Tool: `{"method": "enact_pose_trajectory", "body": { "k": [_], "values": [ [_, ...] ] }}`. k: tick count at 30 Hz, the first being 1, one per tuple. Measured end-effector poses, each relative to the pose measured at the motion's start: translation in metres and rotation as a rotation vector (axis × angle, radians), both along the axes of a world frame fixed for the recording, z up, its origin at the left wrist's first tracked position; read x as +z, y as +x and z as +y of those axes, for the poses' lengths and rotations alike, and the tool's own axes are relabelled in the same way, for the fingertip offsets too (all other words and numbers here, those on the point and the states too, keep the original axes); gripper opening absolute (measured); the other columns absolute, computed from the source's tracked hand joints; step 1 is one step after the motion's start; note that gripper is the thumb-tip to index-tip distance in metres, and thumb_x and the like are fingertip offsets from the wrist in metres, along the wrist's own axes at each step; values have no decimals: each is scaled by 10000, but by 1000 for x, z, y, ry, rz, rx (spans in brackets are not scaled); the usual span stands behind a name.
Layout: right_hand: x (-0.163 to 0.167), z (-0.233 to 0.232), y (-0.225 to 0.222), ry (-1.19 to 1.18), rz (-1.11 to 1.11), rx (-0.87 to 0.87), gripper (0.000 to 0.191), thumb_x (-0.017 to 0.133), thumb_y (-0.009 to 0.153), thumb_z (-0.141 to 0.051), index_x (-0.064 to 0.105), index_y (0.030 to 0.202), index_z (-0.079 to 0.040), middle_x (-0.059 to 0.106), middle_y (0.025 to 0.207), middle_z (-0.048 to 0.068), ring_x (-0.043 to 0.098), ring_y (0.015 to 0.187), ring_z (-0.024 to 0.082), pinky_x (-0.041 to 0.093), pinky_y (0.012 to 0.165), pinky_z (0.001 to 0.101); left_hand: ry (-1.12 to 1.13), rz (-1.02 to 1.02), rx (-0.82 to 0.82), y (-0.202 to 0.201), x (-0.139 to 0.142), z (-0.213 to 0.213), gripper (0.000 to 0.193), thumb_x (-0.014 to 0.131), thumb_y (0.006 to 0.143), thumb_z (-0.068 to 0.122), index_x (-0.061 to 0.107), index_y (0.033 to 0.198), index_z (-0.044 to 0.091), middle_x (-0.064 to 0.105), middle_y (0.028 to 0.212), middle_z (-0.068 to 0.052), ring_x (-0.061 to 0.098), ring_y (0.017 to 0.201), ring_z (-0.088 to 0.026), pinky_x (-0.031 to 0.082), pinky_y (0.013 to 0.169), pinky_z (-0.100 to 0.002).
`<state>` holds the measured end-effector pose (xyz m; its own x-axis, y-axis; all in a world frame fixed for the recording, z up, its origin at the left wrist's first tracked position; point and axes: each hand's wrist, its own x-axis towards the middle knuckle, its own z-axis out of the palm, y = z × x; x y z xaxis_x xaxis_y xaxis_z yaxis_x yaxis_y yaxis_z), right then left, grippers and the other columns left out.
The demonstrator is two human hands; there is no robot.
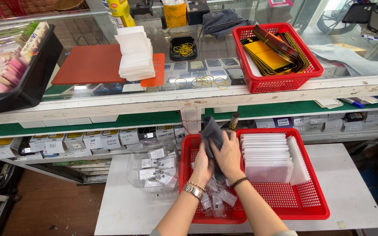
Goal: The person takes plastic-wrapped phone accessories from a red basket, wipes each item with a gray cloth, and places the wiped items into a clear plastic container on the counter, repeating this for many items one at a time.
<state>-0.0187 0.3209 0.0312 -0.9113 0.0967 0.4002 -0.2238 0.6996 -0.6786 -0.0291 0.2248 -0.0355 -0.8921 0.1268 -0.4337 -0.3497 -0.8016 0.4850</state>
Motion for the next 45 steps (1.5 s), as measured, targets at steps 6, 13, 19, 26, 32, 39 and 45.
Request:
{"method": "enact_pose_trajectory", "body": {
  "k": [6, 13, 19, 26, 32, 39, 45],
  "values": [
    [-16, 26, -20, -264, -68, -34, 420, 788, 852, -198, 598, 1170, 0, 633, 1111, 214, 642, 1022, 380, 520, 883, 455, -27, 95, -70, 20, 19, -11, 318, 612, 994, 261, 616, 1291, 147, 673, 1168, 15, 607, 1039, -142, 465, 940, -372],
    [-25, 36, -10, -737, -104, -100, 539, 684, 755, -11, 482, 1254, -53, 636, 1158, 159, 652, 1067, 320, 532, 906, 413, 206, 121, -74, 21, 5, -8, 347, 571, 998, 257, 596, 1299, 86, 666, 1221, -57, 609, 1103, -225, 487, 1041, -407],
    [-33, 4, 7, -235, 43, 8, 551, 705, 708, 63, 564, 1229, -50, 553, 1238, 239, 544, 1158, 392, 457, 1021, 450, 363, 6, 10, 16, -4, 13, 364, 524, 1003, 314, 616, 1256, 70, 694, 1226, -86, 623, 1153, -226, 498, 1041, -391],
    [-39, 81, -13, -669, 70, -389, 533, 681, 834, -19, 474, 1323, 12, 584, 1254, 178, 603, 1183, 344, 470, 1042, 414, 93, 312, 29, 23, -1, 1, 159, 576, 943, 61, 578, 1101, 52, 693, 1250, -103, 670, 1122, -237, 525, 1022, -416],
    [-49, 59, 10, -1253, -378, 85, 490, 697, 883, -172, 555, 1331, -34, 677, 1193, 128, 649, 1079, 247, 532, 940, 405, 255, 123, -71, 18, 1, 6, 208, 597, 1051, 166, 593, 1203, 25, 649, 1211, -146, 652, 1071, -262, 545, 965, -374],
    [-18, 76, -17, -1051, -36, -118, 486, 681, 878, -134, 530, 1336, -72, 673, 1212, 118, 668, 1086, 254, 555, 952, 398, 3, 104, 73, 39, 26, 4, 463, 592, 959, 252, 518, 1416, 249, 674, 1333, -82, 669, 1140, -211, 547, 959, -381],
    [-23, 17, 29, -1311, -562, 232, 511, 701, 903, -228, 578, 1369, -59, 680, 1246, 47, 643, 1109, 184, 537, 941, 336, 49, 101, 119, 31, 29, 14, 516, 553, 1007, 387, 562, 1442, 111, 657, 1312, -71, 637, 1143, -200, 507, 997, -352]
  ]
}}
